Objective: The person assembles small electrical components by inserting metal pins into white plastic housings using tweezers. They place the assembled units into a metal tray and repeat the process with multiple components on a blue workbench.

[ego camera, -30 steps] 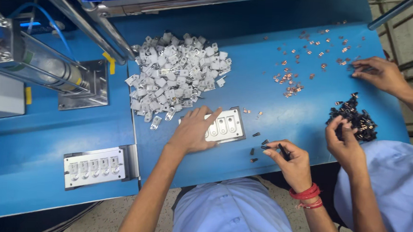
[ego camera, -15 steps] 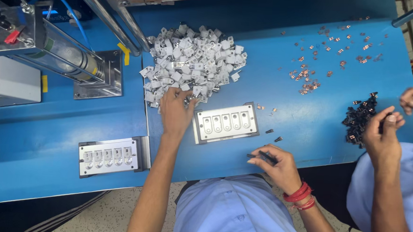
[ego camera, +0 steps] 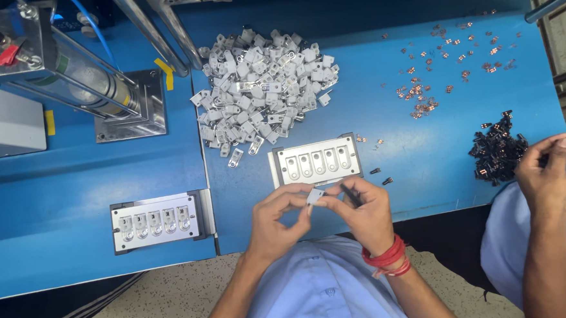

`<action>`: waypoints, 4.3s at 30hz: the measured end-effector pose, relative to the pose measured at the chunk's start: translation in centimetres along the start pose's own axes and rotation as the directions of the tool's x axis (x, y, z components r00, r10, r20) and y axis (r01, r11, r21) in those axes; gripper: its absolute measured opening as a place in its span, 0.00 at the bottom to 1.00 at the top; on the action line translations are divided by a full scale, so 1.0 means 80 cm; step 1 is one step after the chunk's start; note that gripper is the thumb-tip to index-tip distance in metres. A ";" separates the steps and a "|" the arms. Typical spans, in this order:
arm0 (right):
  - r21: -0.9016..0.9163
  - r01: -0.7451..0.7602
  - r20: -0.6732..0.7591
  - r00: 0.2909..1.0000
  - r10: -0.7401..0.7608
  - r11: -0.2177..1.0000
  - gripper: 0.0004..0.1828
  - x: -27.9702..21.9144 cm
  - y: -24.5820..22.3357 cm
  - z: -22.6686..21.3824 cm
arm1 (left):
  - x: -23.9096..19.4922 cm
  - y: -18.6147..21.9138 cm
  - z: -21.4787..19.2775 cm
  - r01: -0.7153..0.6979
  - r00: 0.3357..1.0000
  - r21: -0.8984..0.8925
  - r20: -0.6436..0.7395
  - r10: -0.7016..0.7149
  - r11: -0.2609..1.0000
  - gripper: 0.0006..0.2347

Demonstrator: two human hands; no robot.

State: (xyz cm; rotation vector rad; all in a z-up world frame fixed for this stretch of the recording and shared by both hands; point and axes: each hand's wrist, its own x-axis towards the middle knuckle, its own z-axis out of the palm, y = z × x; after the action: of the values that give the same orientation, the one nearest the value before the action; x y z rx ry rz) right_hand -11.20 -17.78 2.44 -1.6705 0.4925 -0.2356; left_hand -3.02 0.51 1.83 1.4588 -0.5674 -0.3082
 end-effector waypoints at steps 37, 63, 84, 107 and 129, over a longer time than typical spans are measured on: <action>-0.256 0.552 0.192 0.834 -0.517 0.794 0.08 -0.018 -0.021 -0.059 | 0.013 -0.003 0.012 0.353 0.935 0.344 -0.092 -0.343 0.870 0.13; -0.714 0.031 -0.031 0.997 -0.075 0.700 0.12 -0.022 0.104 -0.109 | 0.003 -0.075 -0.019 0.213 0.836 0.362 -0.548 0.023 0.907 0.08; -0.117 -0.100 0.191 0.974 0.121 0.988 0.04 -0.013 0.032 -0.036 | -0.008 0.005 0.062 0.489 0.870 0.133 -0.007 -0.492 0.862 0.15; -0.445 0.145 0.123 0.987 -0.100 0.884 0.13 -0.008 -0.028 -0.039 | -0.018 -0.025 0.070 0.412 0.911 -0.227 0.120 -0.395 0.882 0.14; 0.104 0.088 0.261 0.959 -0.112 0.991 0.10 -0.002 0.041 -0.054 | -0.017 -0.001 0.087 0.507 0.862 0.089 -0.049 -0.505 0.857 0.13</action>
State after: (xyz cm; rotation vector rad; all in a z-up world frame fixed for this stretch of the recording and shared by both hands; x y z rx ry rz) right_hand -13.78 -21.90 -0.07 -1.6095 0.1919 -0.1023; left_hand -7.92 -4.67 1.60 1.6957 -0.1661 -0.6849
